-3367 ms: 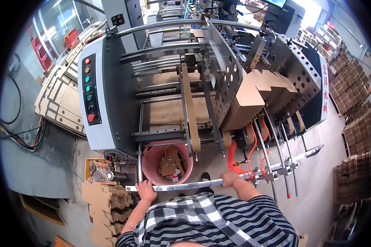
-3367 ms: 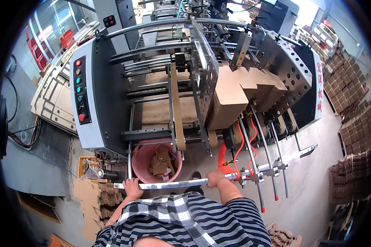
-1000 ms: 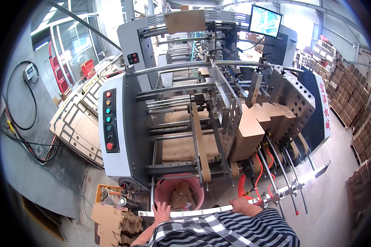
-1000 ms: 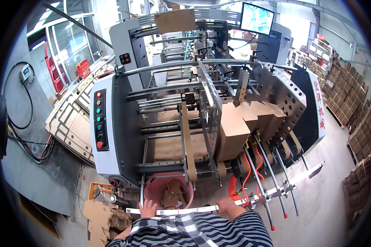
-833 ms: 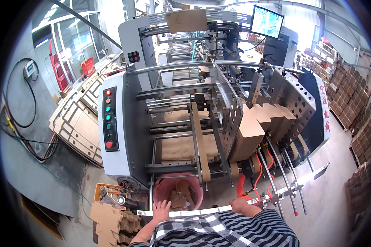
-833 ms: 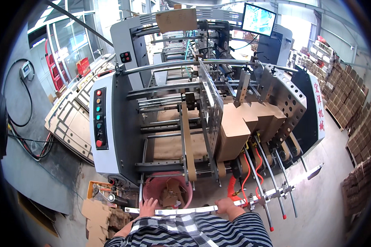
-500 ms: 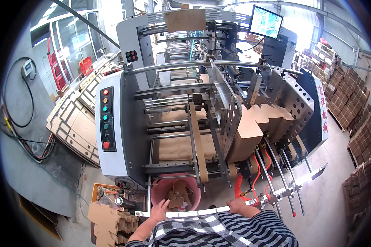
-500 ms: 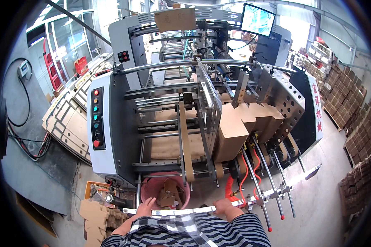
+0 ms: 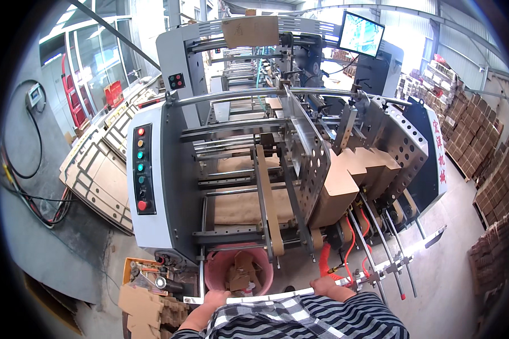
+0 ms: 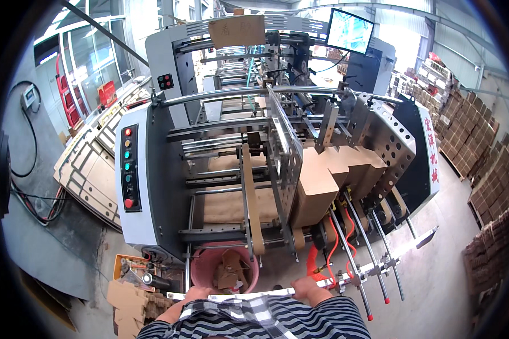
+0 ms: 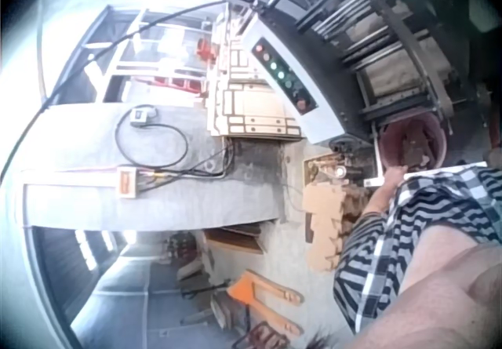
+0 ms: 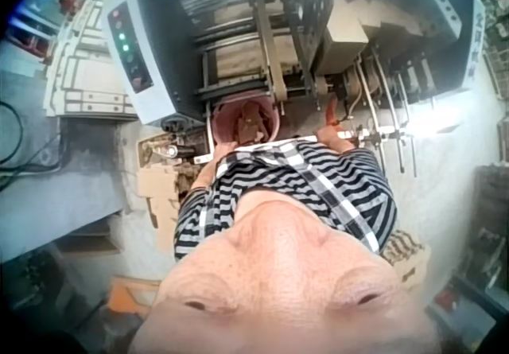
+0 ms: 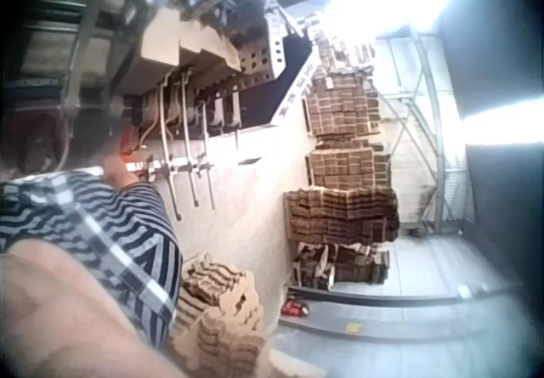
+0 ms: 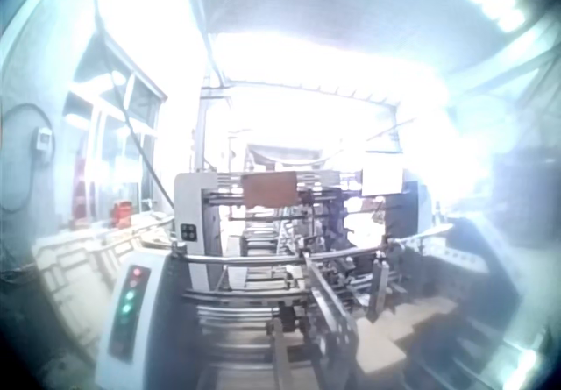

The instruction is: The person repeatedly picks up flat cardboard pieces from a stack, folds them into box shapes, and places them into a machine. The person then removes the formed boxes from the machine and stacks them nearby.

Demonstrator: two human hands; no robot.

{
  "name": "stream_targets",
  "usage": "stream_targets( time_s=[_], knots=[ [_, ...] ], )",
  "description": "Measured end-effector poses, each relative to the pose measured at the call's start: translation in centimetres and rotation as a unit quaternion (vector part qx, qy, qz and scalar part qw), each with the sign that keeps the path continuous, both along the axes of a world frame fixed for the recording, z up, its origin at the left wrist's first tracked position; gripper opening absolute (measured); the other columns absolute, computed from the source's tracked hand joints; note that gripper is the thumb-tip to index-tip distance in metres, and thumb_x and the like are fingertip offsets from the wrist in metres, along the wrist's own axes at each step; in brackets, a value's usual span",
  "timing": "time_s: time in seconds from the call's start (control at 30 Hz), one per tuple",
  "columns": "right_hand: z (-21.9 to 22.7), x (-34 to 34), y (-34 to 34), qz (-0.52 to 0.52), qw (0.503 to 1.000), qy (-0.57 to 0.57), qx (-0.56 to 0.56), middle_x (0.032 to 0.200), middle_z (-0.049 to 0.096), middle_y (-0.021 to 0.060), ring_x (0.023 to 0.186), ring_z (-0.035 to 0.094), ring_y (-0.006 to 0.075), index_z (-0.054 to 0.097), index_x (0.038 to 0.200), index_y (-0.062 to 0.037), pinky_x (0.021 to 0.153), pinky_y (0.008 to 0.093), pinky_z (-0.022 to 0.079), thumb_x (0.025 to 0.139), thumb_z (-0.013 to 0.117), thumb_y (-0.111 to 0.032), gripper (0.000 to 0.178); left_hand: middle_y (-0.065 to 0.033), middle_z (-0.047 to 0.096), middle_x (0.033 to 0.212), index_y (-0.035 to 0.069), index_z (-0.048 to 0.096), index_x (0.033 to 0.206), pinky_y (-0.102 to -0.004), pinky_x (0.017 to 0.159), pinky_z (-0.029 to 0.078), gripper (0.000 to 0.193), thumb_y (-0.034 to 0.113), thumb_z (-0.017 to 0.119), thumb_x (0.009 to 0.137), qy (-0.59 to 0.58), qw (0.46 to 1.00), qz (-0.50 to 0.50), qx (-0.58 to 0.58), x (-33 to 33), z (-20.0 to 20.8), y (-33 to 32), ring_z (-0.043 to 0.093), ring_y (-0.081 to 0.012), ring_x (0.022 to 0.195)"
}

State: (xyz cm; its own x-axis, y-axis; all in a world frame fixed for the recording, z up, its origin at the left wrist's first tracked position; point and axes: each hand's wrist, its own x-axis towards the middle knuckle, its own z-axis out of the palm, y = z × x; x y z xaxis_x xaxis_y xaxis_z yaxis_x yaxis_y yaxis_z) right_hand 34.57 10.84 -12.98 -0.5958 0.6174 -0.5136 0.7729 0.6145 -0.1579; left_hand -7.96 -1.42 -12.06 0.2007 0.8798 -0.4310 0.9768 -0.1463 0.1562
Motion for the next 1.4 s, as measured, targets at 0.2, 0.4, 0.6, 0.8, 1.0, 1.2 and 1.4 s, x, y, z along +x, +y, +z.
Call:
stream_targets(
  time_s=[0.2,0.4,0.6,0.8,1.0,1.2,1.4],
  knots=[
    [-0.2,-0.2,0.1,-0.006,1.000,-0.011,-0.013,0.095,0.066,0.0111,0.089,0.063,0.0303,0.061,0.098,-0.0109,0.075,0.0425,0.050,0.073,0.060,-0.039,0.038,-0.0109,0.067,0.091,0.014,0.062,0.096,-0.0430,0.073,0.051,0.024,0.025,0.045,0.083,-0.024,0.999,0.012,0.018,-0.1,0.0,-0.3,0.065,-0.0295,0.086],
    [0.2,-0.3,0.1,-0.001,0.999,-0.032,-0.020,0.096,0.066,0.0101,0.091,0.063,0.0293,0.061,0.100,-0.0114,0.076,0.0418,0.051,0.072,0.063,-0.043,0.042,-0.0110,0.067,0.093,0.013,0.062,0.095,-0.0428,0.073,0.051,0.023,0.025,0.048,0.080,-0.020,1.000,0.016,0.014,-0.1,-0.2,-0.2,0.065,-0.0292,0.088],
    [-0.8,0.0,0.0,-0.001,1.000,-0.030,-0.007,0.095,0.066,0.0096,0.089,0.064,0.0288,0.061,0.099,-0.0114,0.075,0.0415,0.051,0.071,0.063,-0.042,0.042,-0.0108,0.066,0.097,0.014,0.062,0.098,-0.0417,0.076,0.051,0.027,0.029,0.054,0.078,-0.003,1.000,0.024,-0.020,0.4,1.2,0.3,0.064,-0.0284,0.091],
    [-0.3,0.1,-0.2,0.016,0.999,0.019,0.022,0.090,0.066,0.0128,0.083,0.065,0.0317,0.062,0.094,-0.0078,0.071,0.0434,0.051,0.072,0.060,-0.040,0.039,-0.0097,0.066,0.098,0.014,0.062,0.100,-0.0411,0.077,0.051,0.035,0.039,0.058,0.077,0.007,0.999,0.032,-0.034,0.5,1.7,0.1,0.064,-0.0280,0.091],
    [-0.5,0.3,-0.2,0.015,0.999,0.018,0.028,0.090,0.066,0.0118,0.082,0.065,0.0316,0.062,0.094,-0.0083,0.070,0.0435,0.052,0.072,0.061,-0.043,0.041,-0.0096,0.066,0.100,0.014,0.063,0.102,-0.0405,0.079,0.050,0.038,0.042,0.059,0.076,0.008,0.999,0.025,-0.036,0.6,1.9,0.4,0.063,-0.0275,0.093],
    [-0.1,-0.1,-0.1,0.007,1.000,-0.007,0.011,0.093,0.066,0.0113,0.085,0.064,0.0307,0.062,0.096,-0.0092,0.072,0.0426,0.051,0.071,0.062,-0.043,0.041,-0.0097,0.066,0.101,0.015,0.064,0.103,-0.0404,0.079,0.050,0.042,0.046,0.060,0.074,0.009,0.998,0.027,-0.048,0.6,1.8,0.3,0.063,-0.0274,0.094],
    [0.9,-0.5,-0.1,-0.012,1.000,-0.027,-0.012,0.097,0.066,0.0108,0.091,0.063,0.0292,0.061,0.098,-0.0105,0.077,0.0411,0.050,0.071,0.063,-0.041,0.041,-0.0095,0.066,0.101,0.015,0.064,0.103,-0.0399,0.081,0.050,0.040,0.044,0.059,0.075,0.008,0.998,0.031,-0.052,0.5,0.8,0.4,0.063,-0.0268,0.095]
  ],
)
